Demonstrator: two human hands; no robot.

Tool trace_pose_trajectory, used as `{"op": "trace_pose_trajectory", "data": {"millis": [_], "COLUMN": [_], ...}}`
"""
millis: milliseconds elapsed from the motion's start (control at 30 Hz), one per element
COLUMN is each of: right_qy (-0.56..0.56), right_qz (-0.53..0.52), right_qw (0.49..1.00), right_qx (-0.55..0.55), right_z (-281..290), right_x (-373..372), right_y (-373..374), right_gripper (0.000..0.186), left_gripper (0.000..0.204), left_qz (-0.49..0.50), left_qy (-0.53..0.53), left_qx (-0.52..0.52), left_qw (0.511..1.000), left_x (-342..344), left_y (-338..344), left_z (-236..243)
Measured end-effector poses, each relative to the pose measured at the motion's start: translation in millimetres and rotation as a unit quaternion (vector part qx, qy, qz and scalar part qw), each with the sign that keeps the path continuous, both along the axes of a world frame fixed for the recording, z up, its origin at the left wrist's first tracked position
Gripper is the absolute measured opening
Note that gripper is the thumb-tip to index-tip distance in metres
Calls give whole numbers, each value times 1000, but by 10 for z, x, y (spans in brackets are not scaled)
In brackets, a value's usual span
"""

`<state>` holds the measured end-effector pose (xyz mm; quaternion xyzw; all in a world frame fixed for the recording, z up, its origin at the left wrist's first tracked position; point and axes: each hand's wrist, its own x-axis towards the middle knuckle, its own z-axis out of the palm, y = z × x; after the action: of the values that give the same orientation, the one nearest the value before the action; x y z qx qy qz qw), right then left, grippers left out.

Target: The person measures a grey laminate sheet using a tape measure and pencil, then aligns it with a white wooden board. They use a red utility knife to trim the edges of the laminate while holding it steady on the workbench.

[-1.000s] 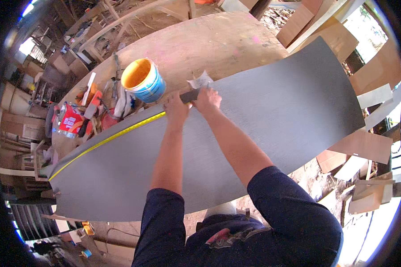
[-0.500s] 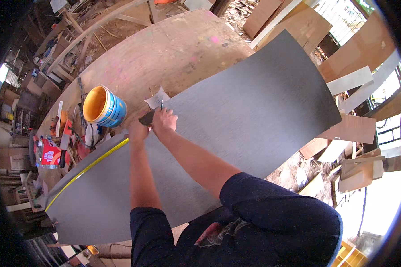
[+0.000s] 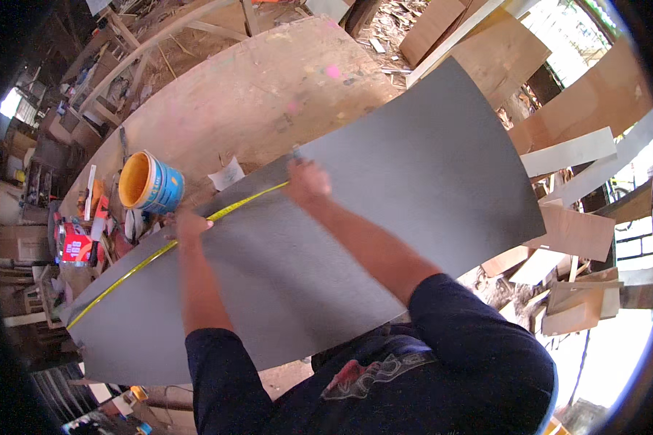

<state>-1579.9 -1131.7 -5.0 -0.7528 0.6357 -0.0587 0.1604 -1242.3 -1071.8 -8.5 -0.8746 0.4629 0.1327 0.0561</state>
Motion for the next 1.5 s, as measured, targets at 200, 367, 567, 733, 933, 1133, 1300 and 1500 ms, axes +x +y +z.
{"op": "trace_pose_trajectory", "data": {"millis": [200,367,567,733,933,1133,1300,1500], "right_qy": [76,119,87,36,-42,34,58,46], "right_qz": [-29,-121,-90,-123,-21,27,74,74], "right_qw": [996,982,987,991,987,978,979,979], "right_qx": [-29,-88,-106,47,150,206,180,186], "right_z": [716,811,621,614,588,621,533,521], "right_x": [-2569,-4278,-4734,-4944,-5028,-5090,-5124,-5210], "right_y": [-778,-1412,-1834,-1935,-2231,-2372,-2444,-2364], "right_gripper": [58,59,57,60,41,50,57,57], "left_gripper": [80,81,90,115,120,124,115,100], "left_qz": [-33,-42,-42,-6,64,-35,-32,7], "left_qy": [-89,-96,-152,-37,-2,105,12,-147], "left_qx": [186,181,120,107,34,12,-8,10], "left_qw": [978,978,980,994,997,994,999,989], "left_x": [253,106,395,394,684,654,348,-786], "left_y": [87,-63,179,-7,148,96,188,-17], "left_z": [-63,-32,-156,-214,-461,-402,-212,333]}}
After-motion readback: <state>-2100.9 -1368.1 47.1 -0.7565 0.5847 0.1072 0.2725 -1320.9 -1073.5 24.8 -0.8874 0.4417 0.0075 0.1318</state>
